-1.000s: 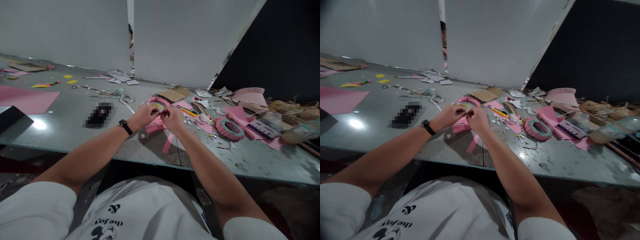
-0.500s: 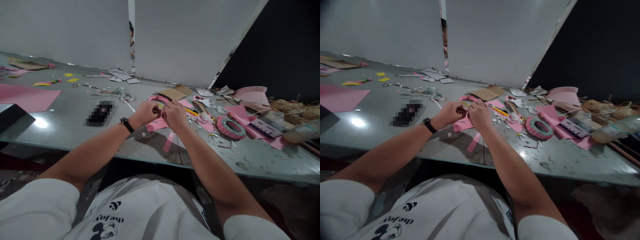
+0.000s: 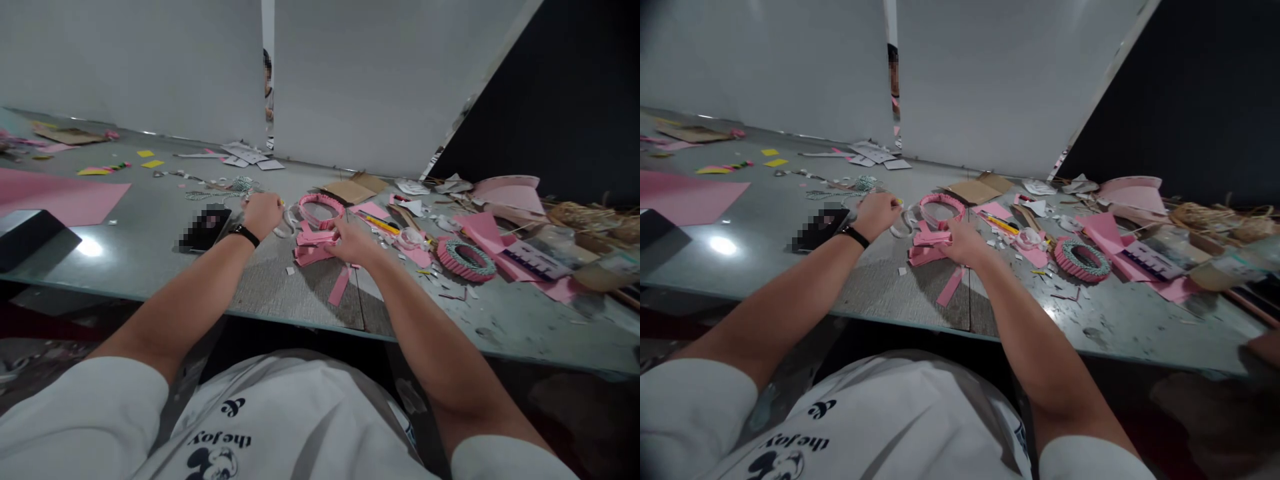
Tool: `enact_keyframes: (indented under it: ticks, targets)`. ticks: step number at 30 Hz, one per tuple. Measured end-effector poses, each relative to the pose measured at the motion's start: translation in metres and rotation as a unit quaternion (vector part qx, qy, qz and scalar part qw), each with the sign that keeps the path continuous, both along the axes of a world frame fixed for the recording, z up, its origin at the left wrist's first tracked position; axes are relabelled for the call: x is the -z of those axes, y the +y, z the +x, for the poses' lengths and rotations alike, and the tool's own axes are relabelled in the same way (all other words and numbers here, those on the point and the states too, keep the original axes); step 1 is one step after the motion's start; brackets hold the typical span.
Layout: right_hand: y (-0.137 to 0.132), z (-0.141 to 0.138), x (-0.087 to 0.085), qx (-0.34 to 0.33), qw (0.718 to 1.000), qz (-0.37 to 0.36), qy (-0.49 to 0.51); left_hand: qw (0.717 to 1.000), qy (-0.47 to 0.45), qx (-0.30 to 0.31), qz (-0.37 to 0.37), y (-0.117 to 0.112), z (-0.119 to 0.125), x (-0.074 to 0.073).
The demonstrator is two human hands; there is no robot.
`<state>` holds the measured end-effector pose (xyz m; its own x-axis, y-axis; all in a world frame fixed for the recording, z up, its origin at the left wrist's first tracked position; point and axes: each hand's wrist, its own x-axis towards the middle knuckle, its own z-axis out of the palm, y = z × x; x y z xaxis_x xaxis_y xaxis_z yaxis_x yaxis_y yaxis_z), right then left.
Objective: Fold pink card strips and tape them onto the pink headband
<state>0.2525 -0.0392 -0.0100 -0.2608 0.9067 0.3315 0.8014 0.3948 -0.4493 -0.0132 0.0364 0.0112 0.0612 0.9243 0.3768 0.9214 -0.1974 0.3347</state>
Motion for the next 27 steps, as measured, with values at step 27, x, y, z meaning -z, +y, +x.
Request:
enact_keyframes:
  ticks: [27]
  targets:
    - [-0.006,-0.001,-0.021,-0.006,0.964,-0.008,0.267,0.886,-0.179,0.410,-0.119,-0.038,0.035,-0.005]
